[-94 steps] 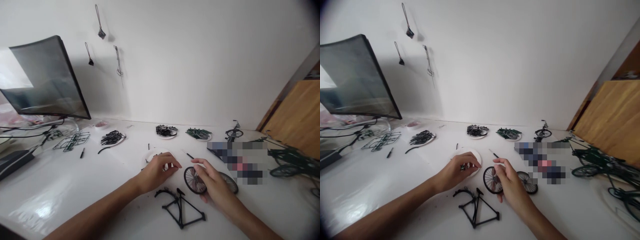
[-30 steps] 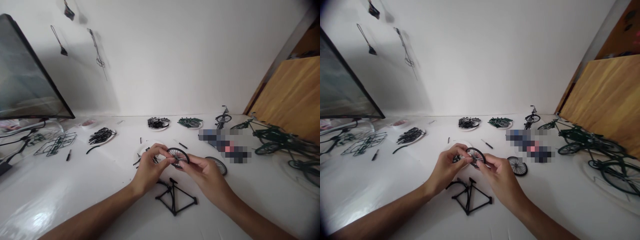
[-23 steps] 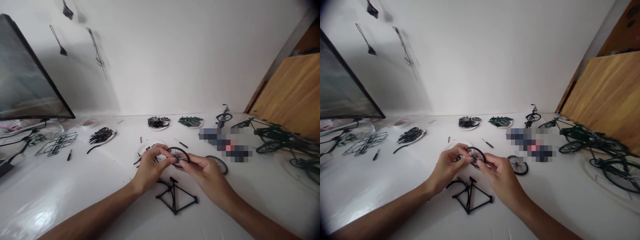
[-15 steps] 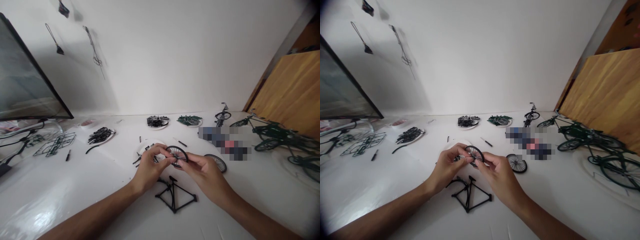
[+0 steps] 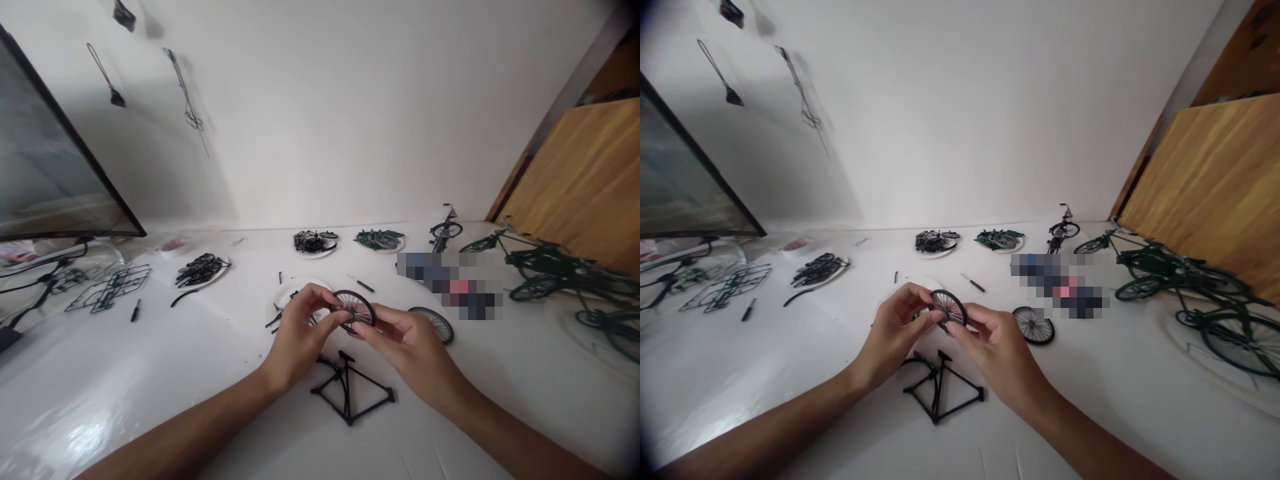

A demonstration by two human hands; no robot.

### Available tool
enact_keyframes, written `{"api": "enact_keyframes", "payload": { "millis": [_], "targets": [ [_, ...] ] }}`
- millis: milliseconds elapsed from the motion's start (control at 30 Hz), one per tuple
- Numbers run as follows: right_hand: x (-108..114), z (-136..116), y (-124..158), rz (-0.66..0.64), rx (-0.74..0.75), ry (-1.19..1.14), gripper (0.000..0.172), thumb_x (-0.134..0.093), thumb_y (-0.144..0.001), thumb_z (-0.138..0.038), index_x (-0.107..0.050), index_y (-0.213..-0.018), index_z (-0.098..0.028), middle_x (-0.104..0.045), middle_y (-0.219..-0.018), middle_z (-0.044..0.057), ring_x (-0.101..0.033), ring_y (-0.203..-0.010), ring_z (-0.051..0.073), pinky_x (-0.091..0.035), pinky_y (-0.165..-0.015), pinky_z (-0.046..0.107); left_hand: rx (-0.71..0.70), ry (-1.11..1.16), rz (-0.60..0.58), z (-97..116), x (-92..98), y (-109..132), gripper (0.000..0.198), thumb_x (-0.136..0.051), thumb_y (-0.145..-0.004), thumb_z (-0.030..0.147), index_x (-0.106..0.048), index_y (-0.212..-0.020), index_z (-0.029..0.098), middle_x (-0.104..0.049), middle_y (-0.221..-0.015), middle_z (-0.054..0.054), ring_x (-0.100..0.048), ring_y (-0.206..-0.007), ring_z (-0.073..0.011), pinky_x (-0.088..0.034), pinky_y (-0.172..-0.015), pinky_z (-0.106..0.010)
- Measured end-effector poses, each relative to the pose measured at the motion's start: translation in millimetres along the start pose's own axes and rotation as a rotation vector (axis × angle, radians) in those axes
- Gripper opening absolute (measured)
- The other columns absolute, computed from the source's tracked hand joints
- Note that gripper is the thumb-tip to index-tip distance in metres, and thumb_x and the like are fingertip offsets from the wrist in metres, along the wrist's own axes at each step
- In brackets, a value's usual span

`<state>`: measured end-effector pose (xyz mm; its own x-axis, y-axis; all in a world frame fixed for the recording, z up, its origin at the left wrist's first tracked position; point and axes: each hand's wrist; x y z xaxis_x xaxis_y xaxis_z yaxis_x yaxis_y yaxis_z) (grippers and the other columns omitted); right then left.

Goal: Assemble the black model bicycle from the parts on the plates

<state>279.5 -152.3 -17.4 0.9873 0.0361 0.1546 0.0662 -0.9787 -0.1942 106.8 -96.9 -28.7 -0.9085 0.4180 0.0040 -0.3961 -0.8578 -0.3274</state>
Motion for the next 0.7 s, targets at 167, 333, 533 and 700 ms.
{"api": "enact_keyframes", "payload": {
  "millis": [167,333,533,700],
  "targets": [
    [-1,-5,1,0.055,0.067,0.064,0.015,-0.067,-0.089,-0.029,-0.077,-0.097,-0.022,-0.074,-0.091,0.002,-0.069,-0.096,0.022,-0.056,-0.086,0.031,-0.105,-0.052,0.015,-3,0.0,5,0.028,-0.073,-0.089,0.023,-0.049,-0.104,0.021,-0.061,-0.101,-0.004,-0.061,-0.098,-0.018,-0.049,-0.091,-0.035],
    [0,-7,4,0.084,0.226,0.161,0.017,-0.064,-0.092,-0.024,-0.076,-0.103,-0.025,-0.073,-0.102,0.004,-0.069,-0.092,0.018,-0.056,-0.077,0.025,-0.301,-0.258,-0.015,5,1.2,12,0.023,-0.069,-0.092,0.019,-0.051,-0.107,0.024,-0.059,-0.1,-0.002,-0.058,-0.095,-0.0158,-0.047,-0.088,-0.032],
    [5,-5,6,0.072,0.381,0.281,0.019,-0.064,-0.091,-0.018,-0.075,-0.105,-0.026,-0.074,-0.104,0.005,-0.07,-0.095,0.018,-0.058,-0.08,0.028,-0.422,-0.363,-0.037,11,0.6,14,0.023,-0.066,-0.094,0.015,-0.051,-0.107,0.024,-0.061,-0.098,-0.001,-0.061,-0.095,-0.0154,-0.049,-0.085,-0.029],
    [8,-3,7,0.067,0.468,0.291,0.025,-0.071,-0.087,-0.018,-0.074,-0.11,-0.027,-0.075,-0.11,0.006,-0.07,-0.102,0.023,-0.059,-0.089,0.037,-0.479,-0.416,-0.024,10,1.2,16,0.025,-0.066,-0.093,0.014,-0.051,-0.11,0.024,-0.062,-0.1,-0.003,-0.062,-0.097,-0.0177,-0.05,-0.087,-0.032]
  ]
}}
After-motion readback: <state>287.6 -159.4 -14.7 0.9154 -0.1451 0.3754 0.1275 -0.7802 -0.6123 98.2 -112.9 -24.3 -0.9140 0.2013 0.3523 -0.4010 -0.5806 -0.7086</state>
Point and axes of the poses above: each hand's wrist, its own y-axis away from the middle knuckle, its own x-axis out of the back of the hand, z = x × y
